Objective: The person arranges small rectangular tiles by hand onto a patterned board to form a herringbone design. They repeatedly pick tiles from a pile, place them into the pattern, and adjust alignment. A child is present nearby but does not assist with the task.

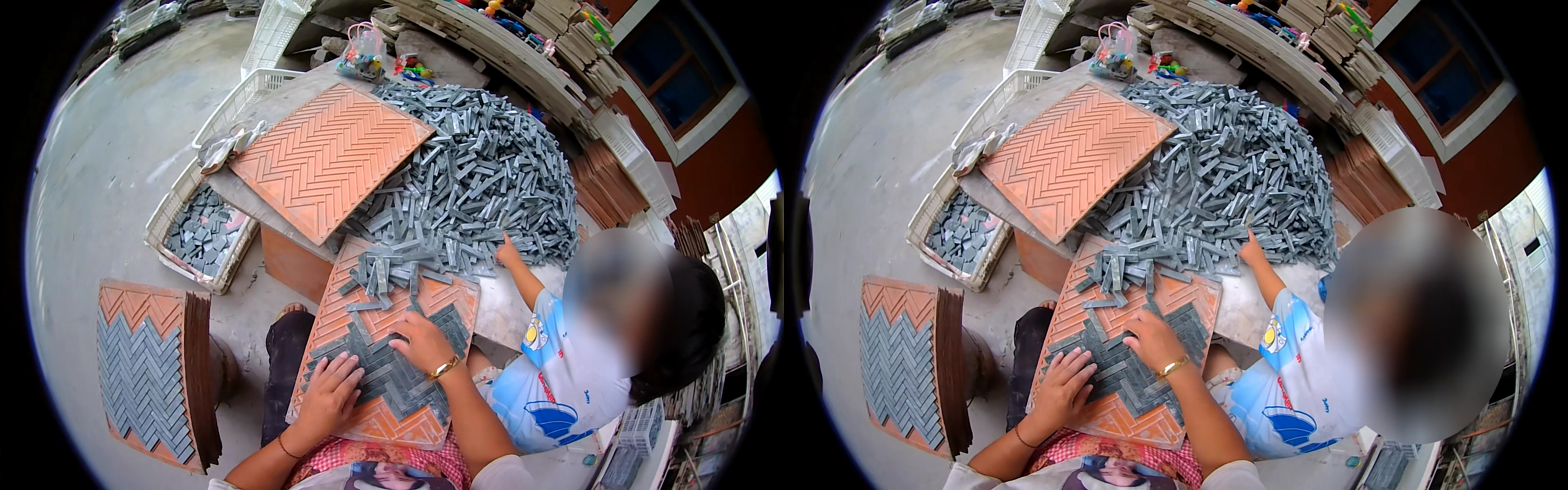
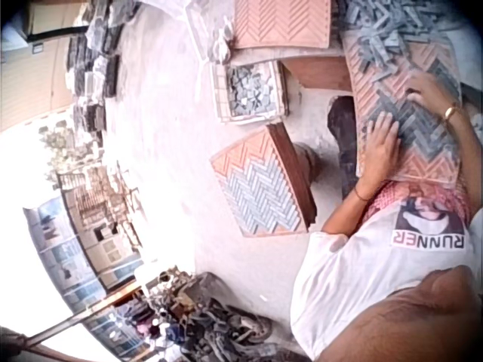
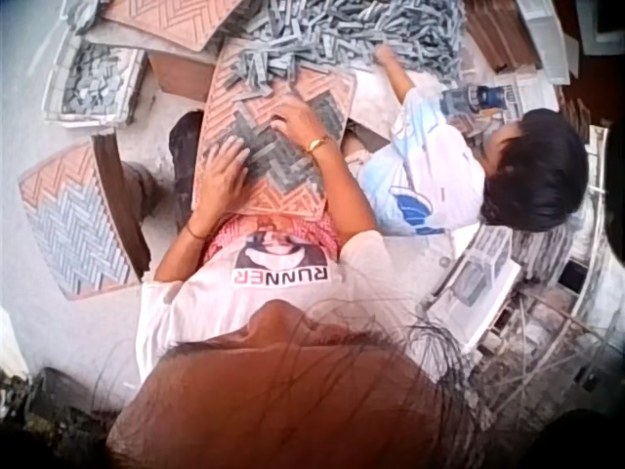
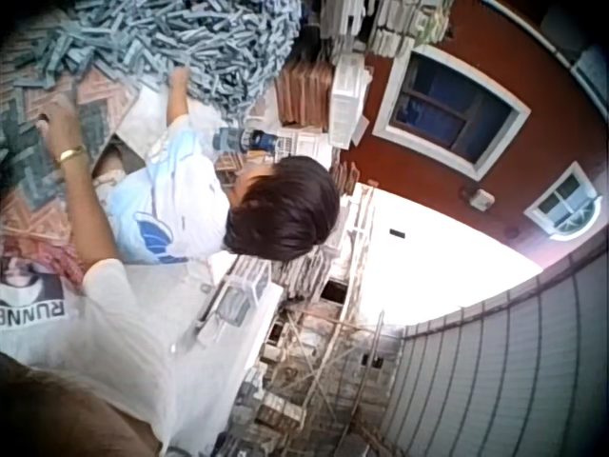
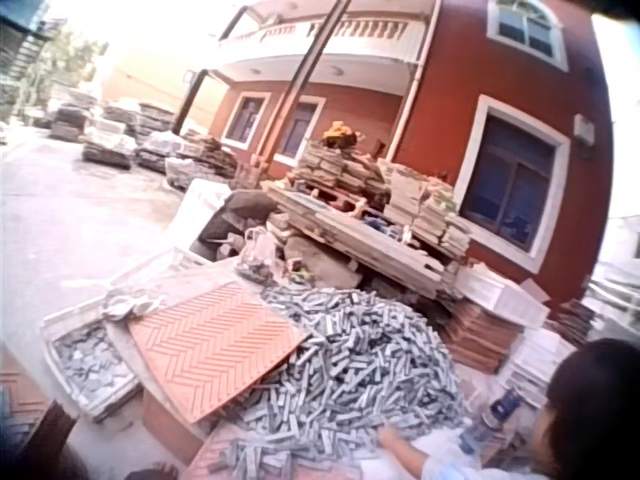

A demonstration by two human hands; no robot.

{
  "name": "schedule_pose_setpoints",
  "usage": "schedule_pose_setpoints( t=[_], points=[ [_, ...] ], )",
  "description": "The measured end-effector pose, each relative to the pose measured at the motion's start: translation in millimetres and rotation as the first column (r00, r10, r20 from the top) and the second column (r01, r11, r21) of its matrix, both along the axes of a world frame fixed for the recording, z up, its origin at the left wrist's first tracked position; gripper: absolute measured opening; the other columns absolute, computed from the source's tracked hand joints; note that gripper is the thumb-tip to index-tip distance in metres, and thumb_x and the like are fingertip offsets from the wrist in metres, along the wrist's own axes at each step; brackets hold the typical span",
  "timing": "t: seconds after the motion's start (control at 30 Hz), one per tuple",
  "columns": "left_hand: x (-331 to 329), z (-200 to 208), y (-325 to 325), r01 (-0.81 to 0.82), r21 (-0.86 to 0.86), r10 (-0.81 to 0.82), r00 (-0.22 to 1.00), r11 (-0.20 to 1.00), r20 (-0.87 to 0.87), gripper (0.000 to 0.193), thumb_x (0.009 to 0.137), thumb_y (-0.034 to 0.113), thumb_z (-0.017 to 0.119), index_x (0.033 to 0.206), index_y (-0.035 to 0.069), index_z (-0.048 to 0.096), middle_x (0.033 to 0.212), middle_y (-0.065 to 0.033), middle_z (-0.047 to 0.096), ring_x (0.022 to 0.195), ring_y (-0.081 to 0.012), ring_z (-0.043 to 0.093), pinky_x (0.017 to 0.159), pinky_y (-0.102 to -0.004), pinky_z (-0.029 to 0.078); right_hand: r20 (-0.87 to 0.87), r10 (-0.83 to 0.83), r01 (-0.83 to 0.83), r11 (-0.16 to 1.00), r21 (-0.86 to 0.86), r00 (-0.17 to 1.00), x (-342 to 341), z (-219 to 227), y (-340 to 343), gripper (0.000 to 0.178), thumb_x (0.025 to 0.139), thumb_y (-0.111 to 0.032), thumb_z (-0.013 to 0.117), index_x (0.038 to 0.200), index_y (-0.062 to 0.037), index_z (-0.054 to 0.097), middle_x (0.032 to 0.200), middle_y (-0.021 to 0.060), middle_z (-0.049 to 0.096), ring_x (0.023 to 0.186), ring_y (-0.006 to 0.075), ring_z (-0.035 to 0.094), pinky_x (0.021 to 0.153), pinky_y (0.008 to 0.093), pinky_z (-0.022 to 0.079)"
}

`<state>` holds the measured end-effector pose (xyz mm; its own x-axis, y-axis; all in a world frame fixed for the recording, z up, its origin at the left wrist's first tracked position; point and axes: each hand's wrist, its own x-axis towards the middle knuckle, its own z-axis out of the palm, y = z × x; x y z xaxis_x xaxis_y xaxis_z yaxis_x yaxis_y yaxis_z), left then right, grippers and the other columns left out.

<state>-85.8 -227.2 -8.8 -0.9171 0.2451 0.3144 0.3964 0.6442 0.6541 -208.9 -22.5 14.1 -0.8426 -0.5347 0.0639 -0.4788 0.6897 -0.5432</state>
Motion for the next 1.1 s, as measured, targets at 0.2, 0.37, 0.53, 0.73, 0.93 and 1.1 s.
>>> schedule_pose_setpoints(
  t=[0.2,0.37,0.53,0.73,0.93,1.1],
  points=[
    [-4.6,4.4,14.2,0.034,-0.073,-0.034,0.999,0.997,0.009,0.049,0.077,0.01,0.064,0.124,0.002,0.05,0.132,-0.0142,0.048,0.126,-0.0306,0.042,0.104,-0.0495,0.03,-0.049,-0.021,0.02,0.999,-0.035,0.999,0.4,-11.2,-2.1,0.016,0.072,-0.011,0.071,0.084,-0.0058,0.063,0.084,0.0101,0.057,0.082,0.0301,0.058,0.072,0.0376,0.048],
    [-22.4,3.5,28.5,0.037,-0.152,-0.032,0.999,0.988,0.036,0.062,0.074,0.013,0.067,0.13,-0.001,0.045,0.138,-0.0164,0.042,0.129,-0.0322,0.038,0.106,-0.0497,0.027,0.042,-0.005,0.006,1.0,-0.016,0.999,-6.5,-12.5,-3.5,0.013,0.074,-0.014,0.068,0.081,-0.0047,0.062,0.085,0.0105,0.057,0.084,0.0306,0.057,0.074,0.0393,0.047],
    [-33.2,-8.2,42.0,0.06,-0.242,-0.055,0.998,0.968,0.027,0.066,0.074,0.021,0.068,0.131,-0.002,0.043,0.139,-0.0178,0.041,0.13,-0.0325,0.037,0.107,-0.0508,0.024,0.005,-0.024,0.024,0.999,-0.023,1.0,-11.2,-19.4,-3.4,0.012,0.076,-0.014,0.066,0.081,-0.0031,0.061,0.085,0.0109,0.057,0.088,0.031,0.056,0.075,0.0393,0.047],
    [-29.9,-5.2,41.7,0.089,-0.265,-0.087,0.996,0.96,0.018,0.073,0.076,0.03,0.066,0.135,-0.003,0.038,0.142,-0.0191,0.036,0.133,-0.0328,0.031,0.108,-0.0511,0.022,0.037,-0.154,0.158,0.953,-0.258,0.987,-9.4,-22.1,-1.8,0.016,0.076,-0.014,0.068,0.087,-0.0024,0.064,0.078,0.0121,0.062,0.066,0.0248,0.06,0.062,0.0334,0.048],
    [-7.5,-4.5,40.7,0.037,-0.293,-0.013,0.996,0.955,0.085,0.081,0.078,0.039,0.064,0.136,-0.007,0.032,0.143,-0.0243,0.032,0.135,-0.0359,0.027,0.11,-0.05,0.018,-0.013,-0.286,0.272,0.926,-0.262,0.958,-11.5,-5.1,-9.1,0.015,0.077,-0.014,0.068,0.088,-0.0041,0.065,0.077,0.0102,0.064,0.064,0.0232,0.061,0.059,0.0321,0.048],
    [-11.9,-10.8,49.2,0.047,-0.344,-0.027,0.998,0.938,0.062,0.085,0.077,0.044,0.063,0.136,-0.008,0.033,0.143,-0.0238,0.032,0.135,-0.0364,0.027,0.11,-0.0513,0.017,-0.136,-0.438,0.403,0.887,-0.227,0.889,-30.0,-0.1,-36.9,0.028,0.074,-0.022,0.073,0.094,-0.0072,0.06,0.08,0.008,0.065,0.068,0.0235,0.063,0.059,0.034,0.049]
  ],
)
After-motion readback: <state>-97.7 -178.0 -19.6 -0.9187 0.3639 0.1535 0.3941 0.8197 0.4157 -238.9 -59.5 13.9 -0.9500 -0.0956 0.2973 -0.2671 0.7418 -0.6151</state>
